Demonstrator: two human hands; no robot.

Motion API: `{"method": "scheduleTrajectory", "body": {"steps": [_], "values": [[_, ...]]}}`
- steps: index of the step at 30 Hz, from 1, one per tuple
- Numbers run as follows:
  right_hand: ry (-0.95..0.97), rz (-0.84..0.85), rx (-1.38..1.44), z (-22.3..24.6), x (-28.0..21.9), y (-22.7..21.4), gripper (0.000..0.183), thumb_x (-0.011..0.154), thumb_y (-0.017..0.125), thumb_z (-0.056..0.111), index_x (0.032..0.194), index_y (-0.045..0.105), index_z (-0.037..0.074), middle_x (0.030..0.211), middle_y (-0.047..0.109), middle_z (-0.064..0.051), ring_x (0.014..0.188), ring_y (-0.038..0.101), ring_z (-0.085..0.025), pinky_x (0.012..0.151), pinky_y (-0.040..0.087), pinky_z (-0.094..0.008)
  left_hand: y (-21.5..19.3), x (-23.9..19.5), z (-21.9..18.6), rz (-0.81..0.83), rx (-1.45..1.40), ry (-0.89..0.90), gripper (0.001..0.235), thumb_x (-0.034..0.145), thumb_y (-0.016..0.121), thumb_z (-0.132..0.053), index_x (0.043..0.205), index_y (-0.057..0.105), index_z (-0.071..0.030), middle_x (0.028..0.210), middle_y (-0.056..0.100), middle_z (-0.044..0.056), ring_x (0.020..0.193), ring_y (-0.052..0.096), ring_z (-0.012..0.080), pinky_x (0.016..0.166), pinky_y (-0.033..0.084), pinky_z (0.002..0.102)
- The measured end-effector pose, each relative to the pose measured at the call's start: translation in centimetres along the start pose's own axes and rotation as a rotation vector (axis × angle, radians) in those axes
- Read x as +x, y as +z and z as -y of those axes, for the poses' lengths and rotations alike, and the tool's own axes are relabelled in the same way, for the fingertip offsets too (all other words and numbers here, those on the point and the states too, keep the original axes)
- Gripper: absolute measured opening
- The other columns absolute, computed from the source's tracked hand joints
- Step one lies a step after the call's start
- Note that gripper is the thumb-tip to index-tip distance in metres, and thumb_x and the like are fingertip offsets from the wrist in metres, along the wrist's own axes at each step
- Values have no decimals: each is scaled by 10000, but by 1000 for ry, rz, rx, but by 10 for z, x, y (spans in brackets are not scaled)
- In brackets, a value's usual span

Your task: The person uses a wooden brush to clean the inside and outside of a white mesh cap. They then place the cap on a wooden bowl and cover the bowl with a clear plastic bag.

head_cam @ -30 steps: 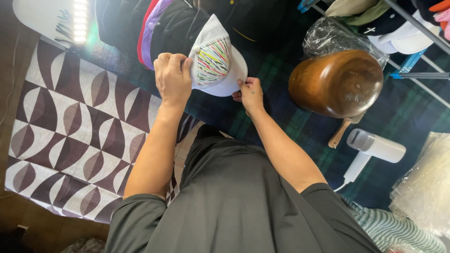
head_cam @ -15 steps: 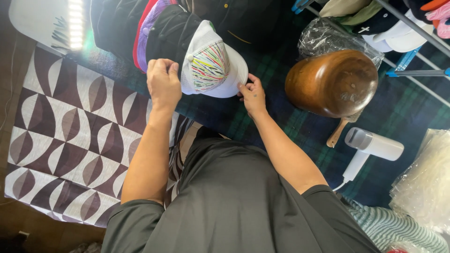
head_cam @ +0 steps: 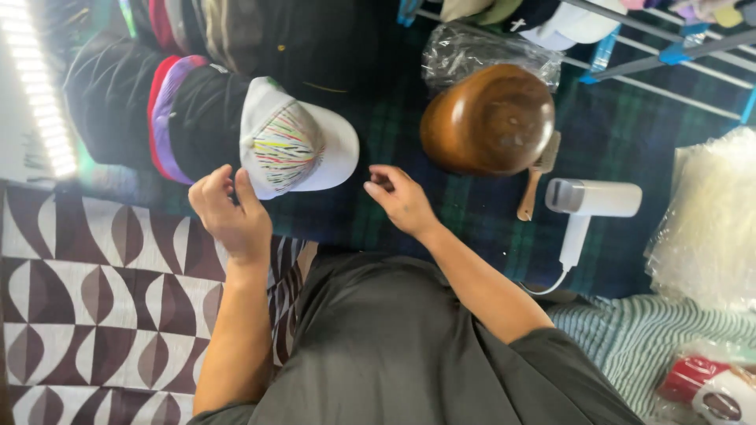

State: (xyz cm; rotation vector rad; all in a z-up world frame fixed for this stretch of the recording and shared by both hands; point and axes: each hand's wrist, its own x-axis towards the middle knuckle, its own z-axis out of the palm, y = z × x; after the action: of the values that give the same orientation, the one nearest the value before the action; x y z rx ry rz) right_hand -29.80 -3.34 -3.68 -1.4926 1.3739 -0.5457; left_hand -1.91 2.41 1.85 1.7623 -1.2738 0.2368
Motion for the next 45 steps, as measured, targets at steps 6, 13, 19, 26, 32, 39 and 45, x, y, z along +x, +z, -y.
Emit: {"method": "scheduleTrajectory", "body": {"steps": [6, 13, 19, 26, 32, 39, 45], "values": [[-131, -554, -140, 32, -76, -157, 124, 929, 694, 230, 867, 801, 222, 562, 633, 57, 672, 662, -134, 760, 554, -241, 48, -23, -92, 358, -483, 82, 265, 959, 762, -73, 1191, 671, 15, 909, 642, 121, 797, 646, 288, 670, 555, 319], [24, -751, -123, -82, 47, -268, 256, 996, 729, 245, 1192, 731, 81, 1053, 716, -180, 985, 709, -346, 859, 564, -464, 147, 1, -205, 810, -652, -184, 731, 1024, 686, -395, 1562, 362, -21, 1499, 458, 301, 1458, 371, 486, 1186, 339, 616], [361, -399, -128, -141, 164, -281, 1037, 773, 630, 746, 1563, 358, 133, 1489, 566, -128, 1367, 562, -275, 1034, 450, -446, 176, 4, -233, 931, -469, -238, 714, 1029, 538, -503, 1581, 304, -114, 1634, 318, 192, 1540, 286, 345, 1181, 356, 532], [184, -468, -48, -56, 153, -299, 293, 890, 617, 229, 1154, 704, 136, 1023, 736, -23, 899, 685, -186, 731, 520, -361, 172, 11, -236, 975, -472, -324, 745, 1007, 511, -558, 1601, 270, -179, 1643, 270, 185, 1529, 304, 348, 1184, 337, 550], [287, -523, 670, 3, 115, -314, 210, 878, 652, -41, 1066, 608, 45, 753, 669, -105, 625, 669, -182, 528, 548, -284, 171, 11, -237, 969, -453, -342, 737, 987, 513, -585, 1593, 302, -220, 1635, 304, 139, 1508, 342, 341, 1174, 350, 546], [155, -519, 1000, 69, 55, -318, 201, 875, 631, -46, 1068, 652, 5, 710, 655, -152, 615, 635, -210, 504, 508, -283, 182, 9, -222, 892, -485, -275, 796, 1020, 611, -463, 1604, 218, -91, 1670, 310, 143, 1552, 293, 315, 1213, 332, 471], [-25, -476, 1052, 126, -2, -320, 175, 918, 614, -52, 1077, 652, 10, 689, 674, -152, 553, 625, -184, 494, 525, -258, 236, 32, -207, 606, -1287, -671, 815, 999, 681, -375, 1610, 219, -97, 1718, 135, 161, 1557, 315, 350, 1271, 325, 439]]}}
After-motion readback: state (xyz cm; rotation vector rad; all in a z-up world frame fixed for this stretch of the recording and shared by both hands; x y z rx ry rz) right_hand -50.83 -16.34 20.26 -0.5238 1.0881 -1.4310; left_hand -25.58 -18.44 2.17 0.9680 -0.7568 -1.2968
